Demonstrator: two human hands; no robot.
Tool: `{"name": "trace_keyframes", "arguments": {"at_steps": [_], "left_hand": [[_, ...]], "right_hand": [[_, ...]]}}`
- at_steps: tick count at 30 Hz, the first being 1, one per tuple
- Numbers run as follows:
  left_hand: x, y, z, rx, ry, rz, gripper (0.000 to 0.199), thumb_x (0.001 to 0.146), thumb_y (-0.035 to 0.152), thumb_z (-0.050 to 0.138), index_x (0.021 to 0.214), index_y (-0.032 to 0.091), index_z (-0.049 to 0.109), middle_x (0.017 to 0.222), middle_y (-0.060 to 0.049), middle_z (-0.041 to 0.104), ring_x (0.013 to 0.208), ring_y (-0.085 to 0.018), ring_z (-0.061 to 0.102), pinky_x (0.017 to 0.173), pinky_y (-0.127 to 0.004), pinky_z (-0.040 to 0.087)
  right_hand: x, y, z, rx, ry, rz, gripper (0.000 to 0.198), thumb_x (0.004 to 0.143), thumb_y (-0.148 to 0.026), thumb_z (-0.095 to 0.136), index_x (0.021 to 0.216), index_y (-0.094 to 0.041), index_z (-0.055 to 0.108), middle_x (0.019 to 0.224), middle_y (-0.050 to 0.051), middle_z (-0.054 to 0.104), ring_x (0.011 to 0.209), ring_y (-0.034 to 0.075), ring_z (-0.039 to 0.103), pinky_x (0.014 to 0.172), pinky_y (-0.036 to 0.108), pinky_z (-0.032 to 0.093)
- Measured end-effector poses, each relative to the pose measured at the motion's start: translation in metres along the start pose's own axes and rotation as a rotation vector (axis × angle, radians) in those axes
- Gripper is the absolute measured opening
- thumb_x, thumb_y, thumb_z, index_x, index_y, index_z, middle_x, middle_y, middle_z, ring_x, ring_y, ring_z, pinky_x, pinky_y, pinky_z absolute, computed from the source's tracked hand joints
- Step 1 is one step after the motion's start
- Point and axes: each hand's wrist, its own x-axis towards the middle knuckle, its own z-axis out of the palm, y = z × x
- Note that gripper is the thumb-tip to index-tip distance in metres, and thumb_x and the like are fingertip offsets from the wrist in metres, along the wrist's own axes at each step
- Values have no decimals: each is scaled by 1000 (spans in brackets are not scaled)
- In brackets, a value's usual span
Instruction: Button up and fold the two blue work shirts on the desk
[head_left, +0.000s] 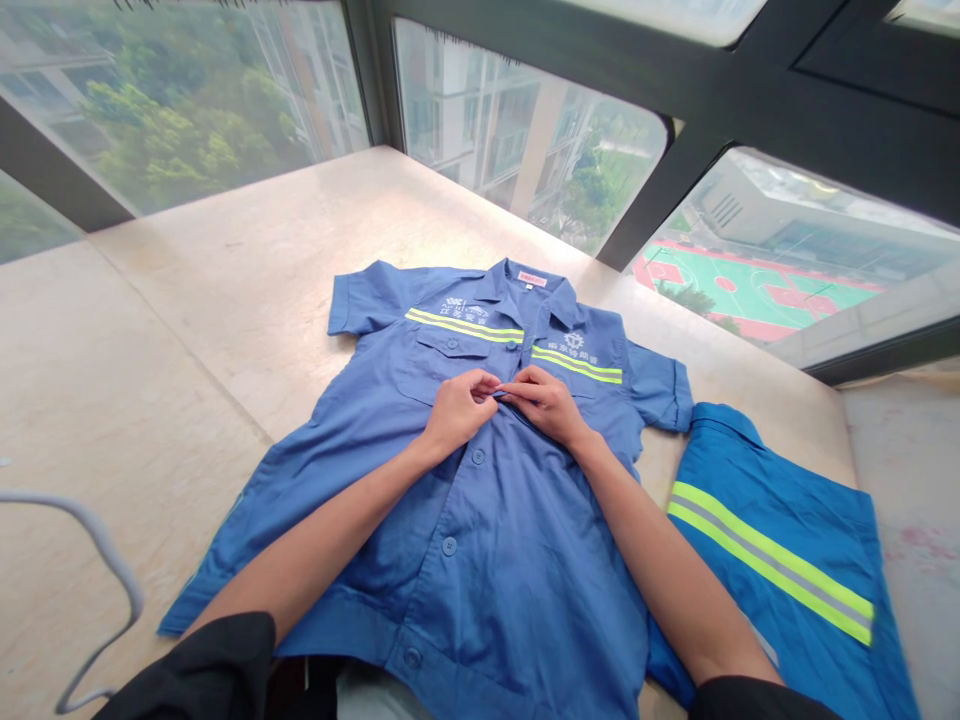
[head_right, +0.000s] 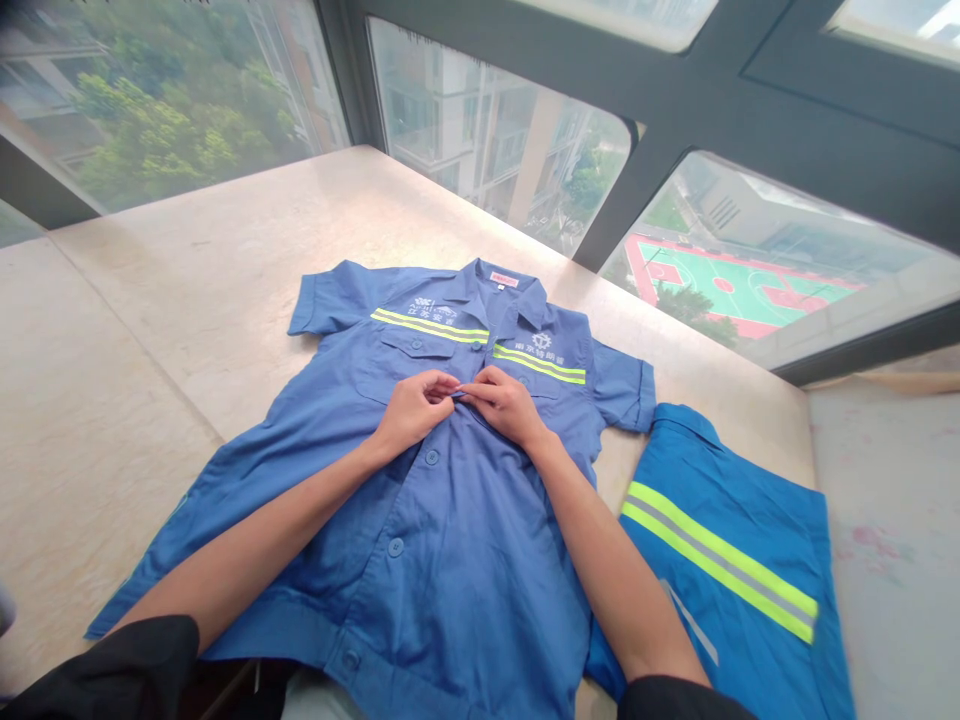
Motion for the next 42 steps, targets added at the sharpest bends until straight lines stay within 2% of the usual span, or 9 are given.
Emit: {"name": "trace_keyframes", "arguments": {"at_steps": [10,17,20,24,27,31,36,39,42], "left_hand": [[1,-1,-1,-18,3,-19,22,69,9,57,83,17,70,80,-2,75,73,-15,70,70,-24,55],[5,-3,-7,-5,-54,-1,20,69,11,56,80,18,71,77,0,74,72,-15,69,69,-24,54],[5,-5,-6,-2,-43,5,18,70,12,57,80,18,70,75,0,73,70,-14,68,67,-23,53],[4,-6,-3,-5,-19,13,16,71,14,57,83,18,68,75,0,72,69,-14,67,66,-23,52],[3,-5,-1,-19,12,-10,13,74,21,62,85,18,68,75,-1,71,69,-15,67,66,-24,53],[4,-6,-1,-64,27,-26,17,73,24,66,88,17,67,77,-2,72,71,-16,69,66,-24,54],[7,-10,-3,-112,53,-69,18,72,22,66,89,17,66,74,-2,73,69,-16,70,65,-24,54],[8,-11,-4,-149,42,-88,20,71,22,67,90,17,66,73,-2,74,69,-17,71,65,-25,54],[8,-11,-4,-175,37,-90,20,71,22,67,90,17,65,73,-2,74,69,-17,71,65,-25,54]], "right_hand": [[4,-5,-2,62,3,39,18,94,-28,60,98,-22,77,85,5,61,75,16,58,68,29,48],[6,-8,-2,69,6,75,14,91,-25,60,92,-21,73,85,4,62,65,13,55,63,27,47],[5,-8,-1,43,-1,99,12,91,-25,60,96,-21,70,91,5,61,65,13,55,64,28,49],[4,-9,-1,14,81,150,19,87,-31,65,104,-22,60,110,9,56,65,13,54,65,30,52],[3,-11,-2,-22,119,111,15,88,-30,64,99,-22,57,107,8,55,68,14,54,65,31,52],[1,-15,-3,-51,73,18,5,92,-26,58,95,-22,59,97,6,55,72,15,55,66,30,51],[0,-15,-2,-141,110,-46,9,90,-29,63,92,-23,69,91,7,56,78,19,56,68,32,50],[0,-15,-1,-105,35,-79,12,92,-29,61,96,-23,70,87,6,59,76,17,59,68,30,50],[1,-16,-1,-50,0,-49,15,93,-31,59,98,-22,70,85,6,63,74,17,60,67,29,50]]}}
